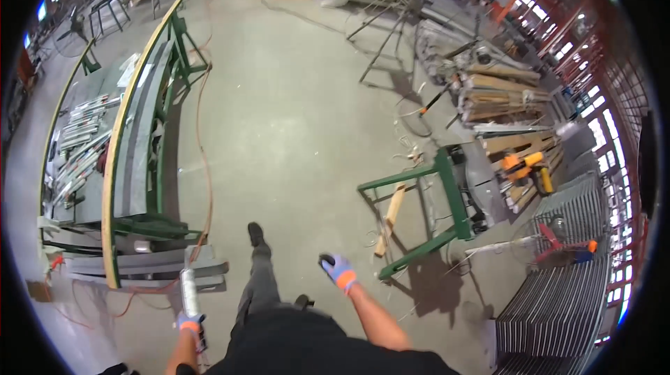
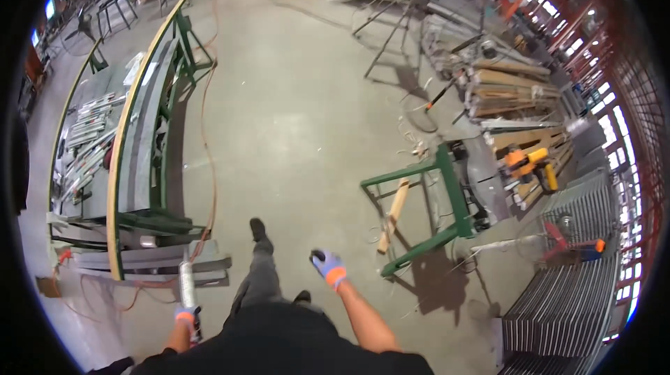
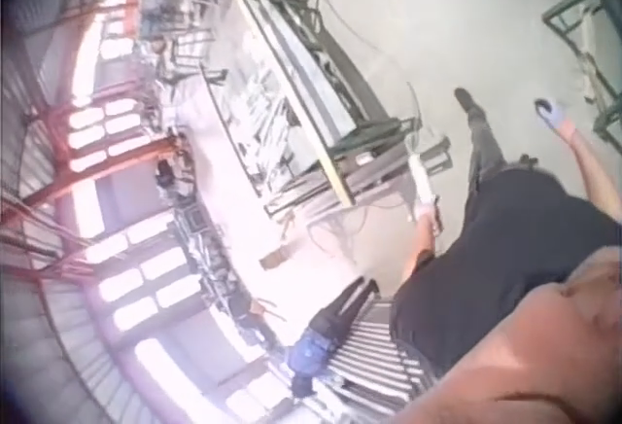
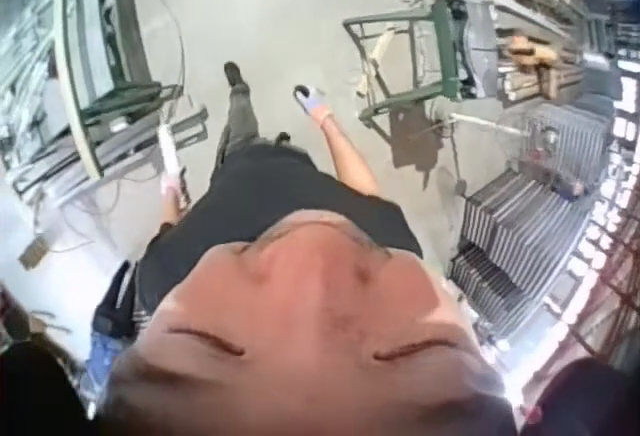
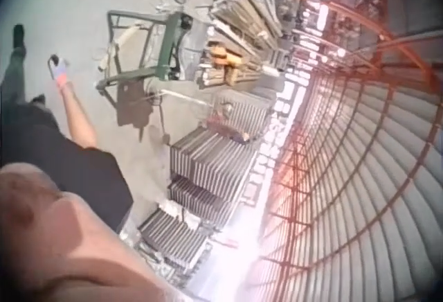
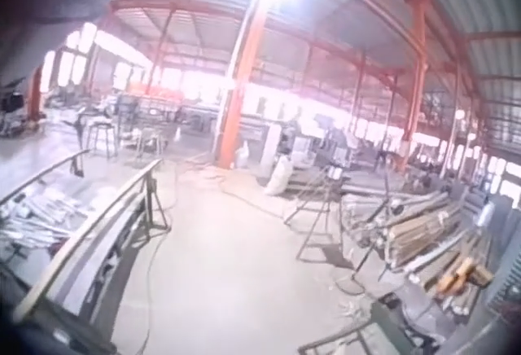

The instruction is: Applying sealant to metal frames using a caulking gun and organizing them on the fabrication floor.

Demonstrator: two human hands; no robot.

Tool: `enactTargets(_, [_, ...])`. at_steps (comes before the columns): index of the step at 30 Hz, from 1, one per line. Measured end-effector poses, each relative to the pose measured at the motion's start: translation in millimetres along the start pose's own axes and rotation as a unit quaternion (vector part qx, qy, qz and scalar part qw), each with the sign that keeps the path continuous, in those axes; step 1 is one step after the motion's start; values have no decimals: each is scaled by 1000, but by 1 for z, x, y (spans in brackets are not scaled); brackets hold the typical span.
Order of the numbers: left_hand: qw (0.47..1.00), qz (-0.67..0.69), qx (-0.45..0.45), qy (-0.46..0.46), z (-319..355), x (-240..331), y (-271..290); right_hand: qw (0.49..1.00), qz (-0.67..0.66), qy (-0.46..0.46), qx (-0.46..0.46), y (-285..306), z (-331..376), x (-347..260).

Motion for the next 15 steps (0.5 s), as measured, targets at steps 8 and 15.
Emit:
enactTargets(8, [993, -26, -33, 111, -236, 113, -79, 991, -126, 34, 35, -11, -203, -107])
enactTargets(15, [950, -298, -76, -59, -299, 415, -32, 905, 46, 249, 343, 250, -286, -391])
Point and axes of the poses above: each hand's wrist, its own z-axis away from the middle knuckle, its own y-axis out of the back of the hand, x = y × z, the point moved 6 cm from there along -z, towards the middle knuckle, and after that the axes turned 10 degrees about -z, right-handed, at the moved point
